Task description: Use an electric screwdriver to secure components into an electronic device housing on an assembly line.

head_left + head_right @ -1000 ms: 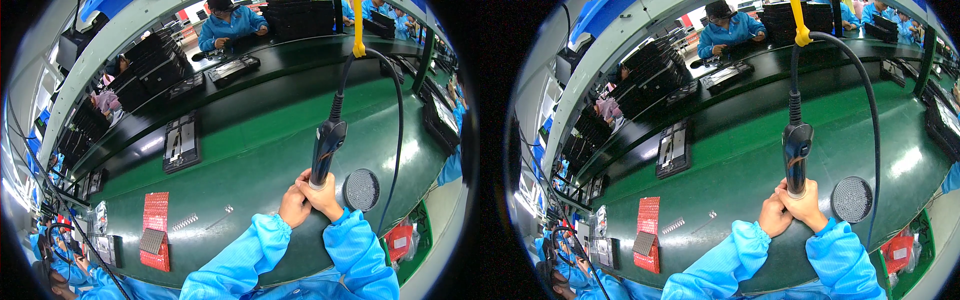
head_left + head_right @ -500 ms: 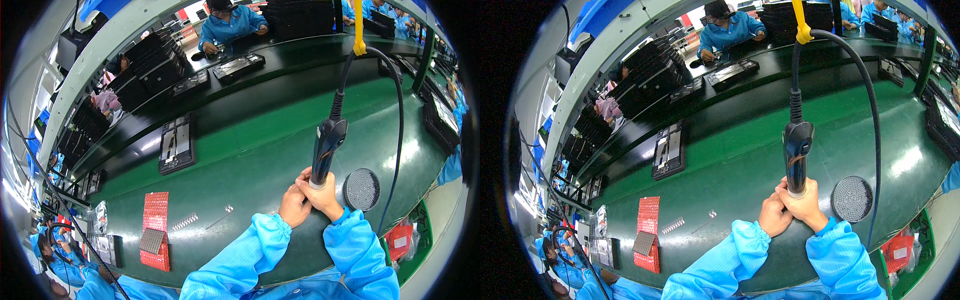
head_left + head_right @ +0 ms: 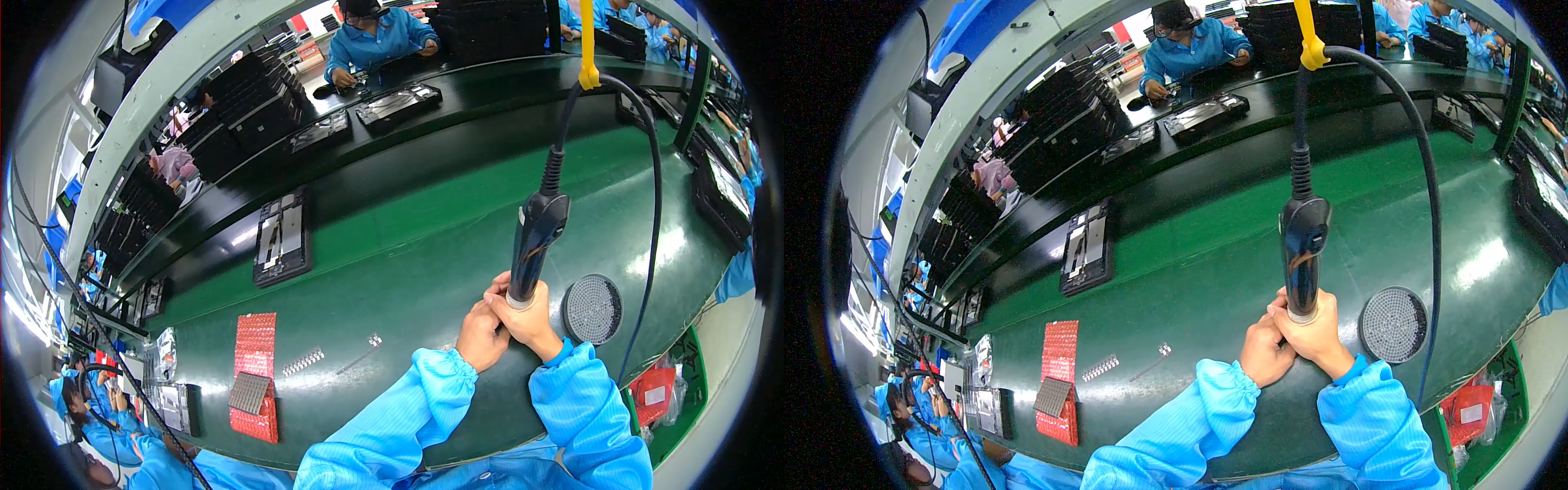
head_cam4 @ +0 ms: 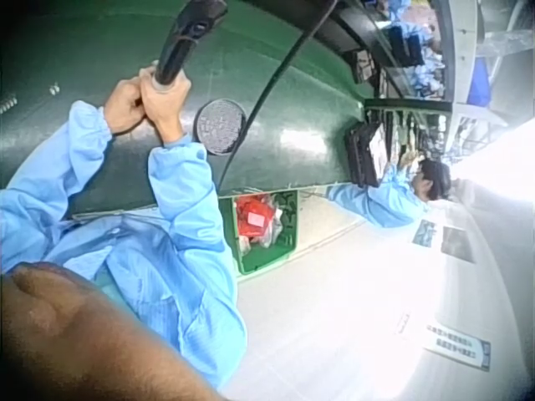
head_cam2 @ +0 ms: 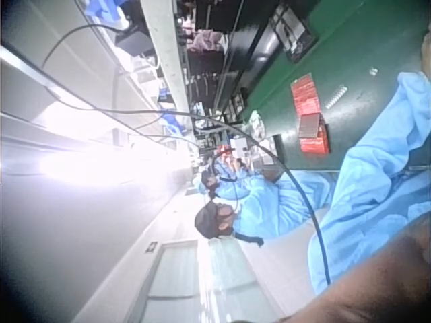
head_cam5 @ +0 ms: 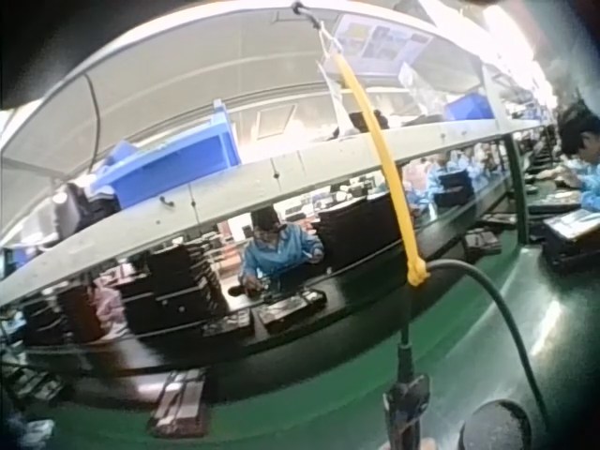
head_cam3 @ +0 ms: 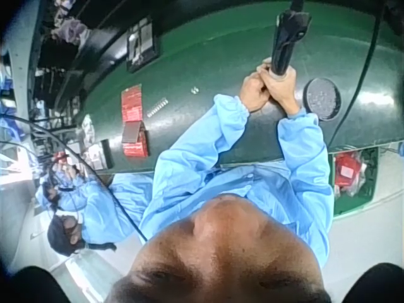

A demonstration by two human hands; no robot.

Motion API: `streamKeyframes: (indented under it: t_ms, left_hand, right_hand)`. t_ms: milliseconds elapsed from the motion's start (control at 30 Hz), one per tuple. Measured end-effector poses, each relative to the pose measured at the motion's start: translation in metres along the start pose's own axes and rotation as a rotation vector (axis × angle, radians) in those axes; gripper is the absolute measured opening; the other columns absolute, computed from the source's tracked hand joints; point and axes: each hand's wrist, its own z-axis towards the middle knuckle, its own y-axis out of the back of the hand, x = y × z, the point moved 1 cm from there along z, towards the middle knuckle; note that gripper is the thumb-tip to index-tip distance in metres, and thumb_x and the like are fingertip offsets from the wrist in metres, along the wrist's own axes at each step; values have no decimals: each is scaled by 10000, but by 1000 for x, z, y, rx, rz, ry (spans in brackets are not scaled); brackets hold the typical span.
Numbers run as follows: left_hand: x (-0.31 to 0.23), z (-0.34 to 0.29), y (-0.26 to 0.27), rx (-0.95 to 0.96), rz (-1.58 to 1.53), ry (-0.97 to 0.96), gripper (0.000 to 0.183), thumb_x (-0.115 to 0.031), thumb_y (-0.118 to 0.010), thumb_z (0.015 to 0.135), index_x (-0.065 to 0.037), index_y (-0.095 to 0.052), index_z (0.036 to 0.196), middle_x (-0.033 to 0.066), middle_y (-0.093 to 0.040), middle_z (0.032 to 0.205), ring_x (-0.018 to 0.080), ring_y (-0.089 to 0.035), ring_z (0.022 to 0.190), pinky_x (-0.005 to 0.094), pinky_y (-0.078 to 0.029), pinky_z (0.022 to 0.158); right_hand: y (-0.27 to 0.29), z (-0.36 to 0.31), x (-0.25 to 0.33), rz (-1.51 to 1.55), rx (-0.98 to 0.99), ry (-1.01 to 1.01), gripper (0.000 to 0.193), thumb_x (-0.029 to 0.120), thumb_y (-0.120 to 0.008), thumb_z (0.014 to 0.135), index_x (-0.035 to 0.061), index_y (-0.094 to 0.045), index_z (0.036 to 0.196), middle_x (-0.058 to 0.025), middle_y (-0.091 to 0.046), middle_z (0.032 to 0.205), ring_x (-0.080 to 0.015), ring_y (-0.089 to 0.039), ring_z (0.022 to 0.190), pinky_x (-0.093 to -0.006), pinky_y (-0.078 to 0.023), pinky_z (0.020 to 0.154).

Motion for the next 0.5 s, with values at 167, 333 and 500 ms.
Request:
streamKeyframes:
  t_ms: [167,333,500]
  left_hand:
    - [0,0,-2,-22,37,-23,270,13,-610,679,-2,-640,948,186,-647,976,366,-612,963,420,-484,845]
    - [1,0,0,-37,68,4,212,0,-639,697,17,-659,907,210,-660,971,336,-637,981,397,-497,854]
    - [4,0,2,-67,105,-19,189,14,-637,694,20,-653,882,182,-672,861,299,-676,833,356,-514,727]
  right_hand:
    - [5,-1,-4,-65,-1,-11,239,12,-723,733,-32,-584,923,-82,-656,766,-125,-625,707,-275,-513,648]
    - [0,1,-12,-111,-64,36,224,120,-758,694,3,-604,807,-60,-639,693,-116,-606,639,-287,-504,602]
    - [-4,1,3,-23,-31,46,176,58,-708,727,-1,-597,851,-62,-655,710,-99,-615,660,-282,-508,606]
